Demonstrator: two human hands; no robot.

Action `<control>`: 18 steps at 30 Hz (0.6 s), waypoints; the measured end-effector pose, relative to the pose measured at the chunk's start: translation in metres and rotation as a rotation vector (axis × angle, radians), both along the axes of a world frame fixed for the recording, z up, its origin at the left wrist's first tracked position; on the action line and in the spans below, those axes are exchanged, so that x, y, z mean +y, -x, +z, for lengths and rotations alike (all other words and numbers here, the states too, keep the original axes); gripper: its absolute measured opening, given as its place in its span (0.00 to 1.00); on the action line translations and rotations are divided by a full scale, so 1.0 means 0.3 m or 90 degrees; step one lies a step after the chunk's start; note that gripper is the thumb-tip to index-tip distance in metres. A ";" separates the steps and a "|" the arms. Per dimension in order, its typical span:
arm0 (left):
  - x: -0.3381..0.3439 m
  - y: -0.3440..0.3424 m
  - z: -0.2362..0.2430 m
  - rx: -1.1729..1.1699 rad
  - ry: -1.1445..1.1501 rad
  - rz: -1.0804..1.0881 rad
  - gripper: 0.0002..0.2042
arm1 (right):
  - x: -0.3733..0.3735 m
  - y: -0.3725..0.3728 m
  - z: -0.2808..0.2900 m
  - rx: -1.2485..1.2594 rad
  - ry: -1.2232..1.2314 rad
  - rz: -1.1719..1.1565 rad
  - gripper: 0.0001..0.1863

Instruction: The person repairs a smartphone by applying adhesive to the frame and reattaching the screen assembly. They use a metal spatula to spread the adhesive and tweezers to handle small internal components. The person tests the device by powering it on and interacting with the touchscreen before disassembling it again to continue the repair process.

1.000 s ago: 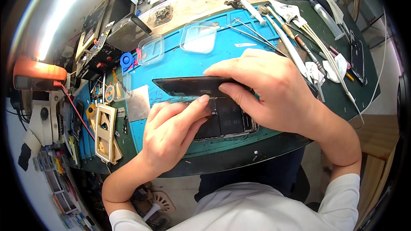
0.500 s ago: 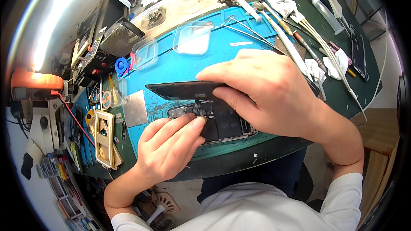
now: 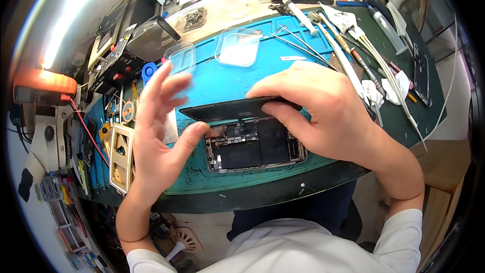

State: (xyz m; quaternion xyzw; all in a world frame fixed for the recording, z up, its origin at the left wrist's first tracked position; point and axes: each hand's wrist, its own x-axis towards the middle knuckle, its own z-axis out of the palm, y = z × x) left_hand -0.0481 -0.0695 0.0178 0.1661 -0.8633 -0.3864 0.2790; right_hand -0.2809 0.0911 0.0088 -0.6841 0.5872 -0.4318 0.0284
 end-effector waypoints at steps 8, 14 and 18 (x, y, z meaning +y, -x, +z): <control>0.080 0.026 -0.042 0.016 -0.152 0.004 0.41 | -0.021 -0.003 0.006 -0.020 -0.020 0.022 0.13; 0.116 0.082 -0.040 -0.057 0.020 0.070 0.31 | -0.015 -0.002 0.012 -0.011 -0.043 0.017 0.16; 0.107 0.082 -0.057 -0.041 0.023 0.087 0.24 | -0.009 -0.019 0.019 -0.049 -0.051 -0.015 0.20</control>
